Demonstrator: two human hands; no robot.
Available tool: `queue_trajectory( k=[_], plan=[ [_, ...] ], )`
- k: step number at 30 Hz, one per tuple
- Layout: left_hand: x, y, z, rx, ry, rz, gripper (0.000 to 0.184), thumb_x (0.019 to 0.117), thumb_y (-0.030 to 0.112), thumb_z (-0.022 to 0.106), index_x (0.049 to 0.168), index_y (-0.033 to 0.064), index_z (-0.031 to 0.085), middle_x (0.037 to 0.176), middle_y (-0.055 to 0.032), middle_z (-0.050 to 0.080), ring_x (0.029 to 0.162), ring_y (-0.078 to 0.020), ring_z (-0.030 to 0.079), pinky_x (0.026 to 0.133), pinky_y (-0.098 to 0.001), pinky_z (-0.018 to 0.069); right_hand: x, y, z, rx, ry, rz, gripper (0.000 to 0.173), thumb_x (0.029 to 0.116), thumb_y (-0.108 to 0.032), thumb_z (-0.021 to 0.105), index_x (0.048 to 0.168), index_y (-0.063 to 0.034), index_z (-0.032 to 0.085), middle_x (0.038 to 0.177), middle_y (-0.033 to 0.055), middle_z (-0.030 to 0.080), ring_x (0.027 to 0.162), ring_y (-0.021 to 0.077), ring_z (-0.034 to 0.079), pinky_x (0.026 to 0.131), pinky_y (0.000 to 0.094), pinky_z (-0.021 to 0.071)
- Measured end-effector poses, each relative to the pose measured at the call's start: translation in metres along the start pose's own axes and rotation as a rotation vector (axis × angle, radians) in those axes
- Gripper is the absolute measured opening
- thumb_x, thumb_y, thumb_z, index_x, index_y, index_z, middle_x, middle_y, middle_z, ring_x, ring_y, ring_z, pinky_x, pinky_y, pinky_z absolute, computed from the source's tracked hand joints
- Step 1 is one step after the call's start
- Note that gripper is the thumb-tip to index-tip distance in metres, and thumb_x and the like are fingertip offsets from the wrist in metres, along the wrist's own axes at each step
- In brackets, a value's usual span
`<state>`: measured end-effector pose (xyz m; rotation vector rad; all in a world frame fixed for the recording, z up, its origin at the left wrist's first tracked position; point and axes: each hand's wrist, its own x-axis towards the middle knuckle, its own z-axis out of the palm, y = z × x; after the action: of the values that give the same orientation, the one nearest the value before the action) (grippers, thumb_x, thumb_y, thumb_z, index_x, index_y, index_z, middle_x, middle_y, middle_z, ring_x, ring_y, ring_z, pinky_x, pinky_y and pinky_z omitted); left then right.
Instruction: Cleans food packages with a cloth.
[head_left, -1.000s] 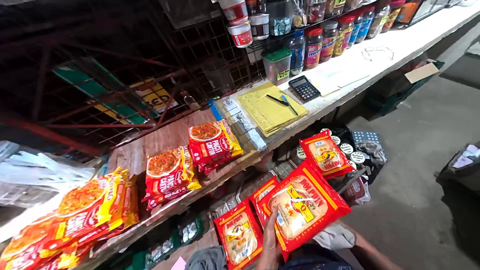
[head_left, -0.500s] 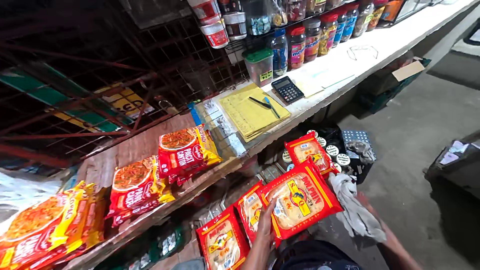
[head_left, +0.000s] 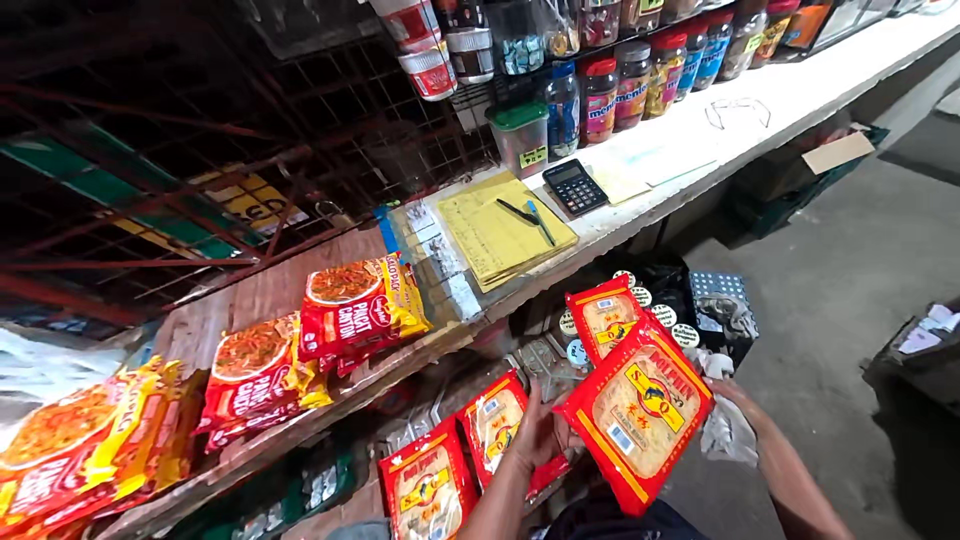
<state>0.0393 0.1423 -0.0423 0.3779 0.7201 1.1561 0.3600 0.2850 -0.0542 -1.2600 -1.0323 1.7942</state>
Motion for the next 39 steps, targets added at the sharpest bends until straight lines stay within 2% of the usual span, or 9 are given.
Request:
queue_trajectory(
  k=[2,3,7,12,25,27,31,35,39],
  plan=[
    [0.008,0.018,0.004,0.273,0.021,-0.036,0.081,0.0982,0.070,0.025,0.140,0.0057,0.051,0.111,-0.0033,0.075,0.095,-0.0128,0.073,0.079,-0.0323,0.0607,0.020,-0.027,0.005,-0.199,-0.062,0.022,0.036,0.0987,-0.011,0.057,0.130,0.0049,0.050,0.103,0.0064,0.067,0.089,0.0052,0.064,0.084,0.0246,0.0546],
    [0.012,0.027,0.009,0.408,0.030,-0.062,0.063,0.1013,0.054,0.035,0.138,0.0052,0.051,0.112,-0.0002,0.073,0.096,-0.0081,0.070,0.083,-0.0297,0.0589,0.031,-0.037,0.010,-0.280,-0.082,0.022,0.037,0.0989,-0.007,0.058,0.132,0.0070,0.050,0.108,0.0099,0.066,0.094,0.0065,0.062,0.088,0.0255,0.0529],
    [0.043,0.034,0.022,0.667,0.108,-0.128,0.064,0.0905,0.014,0.071,0.144,-0.0010,0.041,0.119,-0.0123,0.066,0.101,-0.0149,0.068,0.092,-0.0358,0.0576,0.059,-0.055,0.036,-0.323,0.117,-0.052,0.039,0.1006,-0.016,0.062,0.130,0.0074,0.054,0.113,0.0162,0.066,0.097,0.0133,0.064,0.090,0.0330,0.0530],
    [0.075,0.017,0.030,0.492,0.325,0.021,0.058,0.0999,0.014,0.063,0.148,-0.0015,0.035,0.118,-0.0179,0.066,0.098,-0.0200,0.070,0.089,-0.0376,0.0595,0.066,-0.056,0.026,0.041,0.431,-0.244,0.039,0.1010,-0.014,0.059,0.133,0.0040,0.047,0.101,0.0096,0.066,0.081,0.0111,0.068,0.074,0.0319,0.0605],
    [0.163,-0.008,0.021,0.506,0.530,0.146,0.069,0.1007,0.015,0.064,0.154,-0.0047,0.025,0.140,-0.0301,0.051,0.124,-0.0326,0.059,0.105,-0.0447,0.0497,0.005,-0.037,0.002,0.177,0.470,-0.262,0.024,0.1026,-0.010,0.050,0.125,-0.0022,0.049,0.088,-0.0001,0.069,0.072,0.0082,0.071,0.067,0.0285,0.0631],
    [0.161,-0.008,0.025,0.616,0.569,0.100,0.073,0.0999,0.020,0.067,0.154,-0.0059,0.026,0.144,-0.0311,0.049,0.130,-0.0356,0.055,0.110,-0.0471,0.0456,-0.004,-0.035,0.006,0.185,0.389,-0.265,0.024,0.1048,-0.019,0.046,0.124,-0.0047,0.049,0.087,-0.0034,0.070,0.074,0.0063,0.071,0.067,0.0275,0.0634],
    [0.134,0.006,0.038,0.853,0.623,0.041,0.081,0.0976,0.033,0.069,0.157,-0.0023,0.027,0.151,-0.0296,0.044,0.140,-0.0389,0.047,0.116,-0.0519,0.0385,-0.028,-0.041,0.035,0.224,0.099,-0.284,0.056,0.0981,-0.065,0.048,0.125,-0.0157,0.054,0.100,-0.0129,0.073,0.091,-0.0009,0.071,0.080,0.0227,0.0619],
    [0.081,-0.001,0.024,0.948,0.647,0.254,0.066,0.0979,0.026,0.066,0.154,0.0025,0.039,0.155,-0.0231,0.043,0.141,-0.0349,0.047,0.115,-0.0509,0.0405,-0.039,-0.039,0.075,0.091,-0.076,-0.116,0.029,0.0994,-0.037,0.049,0.117,-0.0153,0.056,0.089,-0.0120,0.074,0.079,-0.0010,0.071,0.072,0.0215,0.0622],
    [0.015,-0.042,-0.033,1.000,0.874,0.412,0.049,0.0965,0.011,0.062,0.142,-0.0053,0.053,0.151,-0.0283,0.046,0.142,-0.0419,0.043,0.118,-0.0526,0.0351,-0.032,-0.020,0.136,-0.462,-0.279,-0.006,0.031,0.0994,-0.020,0.051,0.116,0.0062,0.056,0.084,-0.0025,0.066,0.073,-0.0010,0.065,0.073,0.0223,0.0581]
  ],
)
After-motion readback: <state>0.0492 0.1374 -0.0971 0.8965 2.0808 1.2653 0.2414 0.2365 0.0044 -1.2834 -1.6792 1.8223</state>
